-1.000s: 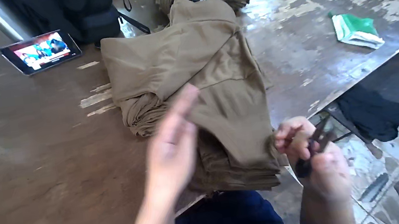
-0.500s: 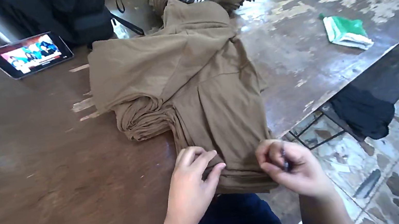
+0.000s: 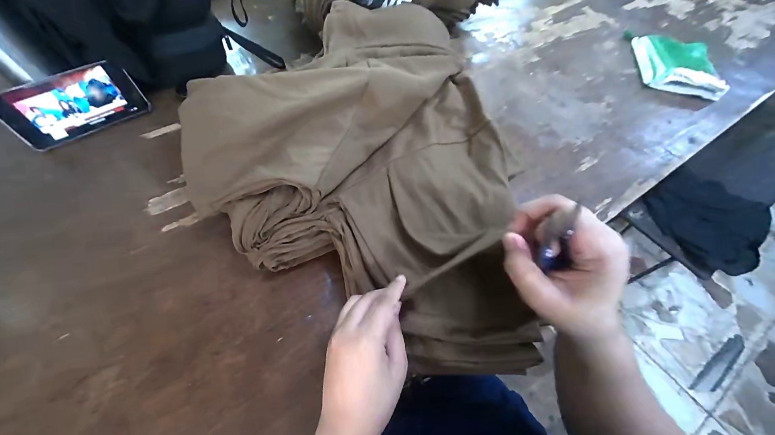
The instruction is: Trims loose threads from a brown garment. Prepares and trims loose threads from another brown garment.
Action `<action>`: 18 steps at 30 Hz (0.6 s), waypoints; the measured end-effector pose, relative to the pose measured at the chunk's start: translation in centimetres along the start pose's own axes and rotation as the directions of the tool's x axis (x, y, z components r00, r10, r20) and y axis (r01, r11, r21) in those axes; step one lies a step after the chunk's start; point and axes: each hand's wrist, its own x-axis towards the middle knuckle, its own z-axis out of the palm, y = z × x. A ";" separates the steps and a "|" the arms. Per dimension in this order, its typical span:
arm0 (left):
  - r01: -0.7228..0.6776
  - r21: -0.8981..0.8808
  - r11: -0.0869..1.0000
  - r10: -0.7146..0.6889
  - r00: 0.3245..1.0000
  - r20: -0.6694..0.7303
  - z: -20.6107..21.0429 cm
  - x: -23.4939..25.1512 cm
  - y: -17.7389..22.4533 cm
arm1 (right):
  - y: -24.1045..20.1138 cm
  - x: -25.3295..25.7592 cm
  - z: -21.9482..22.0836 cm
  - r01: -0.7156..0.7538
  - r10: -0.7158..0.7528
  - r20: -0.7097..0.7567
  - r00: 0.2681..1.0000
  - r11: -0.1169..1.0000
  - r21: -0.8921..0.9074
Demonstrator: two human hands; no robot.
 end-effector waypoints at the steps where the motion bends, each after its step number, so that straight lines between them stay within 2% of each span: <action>1: 0.085 -0.176 0.981 -0.086 0.996 0.001 0.0 0.3 0.2 | 0.1 0.1 1.4 -0.009 0.009 -0.013 1.000 0.998 -0.058; 2: 0.183 -0.410 0.893 -0.191 0.981 0.023 -0.1 0.6 0.4 | 0.2 -0.1 2.8 -0.034 0.035 0.009 0.999 0.995 -0.096; 3: 0.270 -0.641 0.718 -0.298 0.952 0.067 -0.3 0.9 0.7 | 0.3 -0.6 4.1 -0.067 0.075 0.070 0.995 0.992 -0.110; 4: 0.310 -0.816 0.487 -0.380 0.917 0.122 -0.4 1.1 0.8 | 0.3 -1.3 5.1 -0.081 0.096 0.140 0.986 0.991 -0.107; 5: 0.298 -0.913 0.278 -0.431 0.888 0.159 -0.5 1.2 0.8 | 0.2 -1.9 5.6 -0.068 0.084 0.176 0.981 0.993 -0.095; 6: 0.255 -0.957 0.135 -0.453 0.875 0.169 -0.4 1.1 0.8 | 0.0 -2.4 5.7 -0.060 0.069 0.193 0.979 0.997 -0.056; 7: 0.206 -0.976 0.063 -0.455 0.877 0.156 -0.1 0.8 0.8 | -0.1 -2.8 5.4 -0.072 0.066 0.197 0.978 0.997 0.021; 8: 0.158 -0.986 0.047 -0.432 0.893 0.123 0.1 0.5 0.7 | -0.3 -3.1 5.0 -0.098 0.075 0.195 0.978 0.989 0.109; 9: 0.117 -0.990 0.079 -0.391 0.917 0.077 0.4 0.2 0.5 | -0.5 -3.4 4.5 -0.128 0.093 0.193 0.977 0.975 0.179; 13: 0.042 -0.943 0.330 -0.294 0.954 -0.060 1.2 -0.2 0.3 | -2.0 -3.3 3.8 -0.212 0.129 0.238 0.963 0.907 0.364; 18: 0.065 -0.890 0.452 -0.279 0.958 -0.072 1.4 -0.6 0.3 | -3.0 -2.3 5.8 -0.141 0.042 0.201 0.979 0.848 0.511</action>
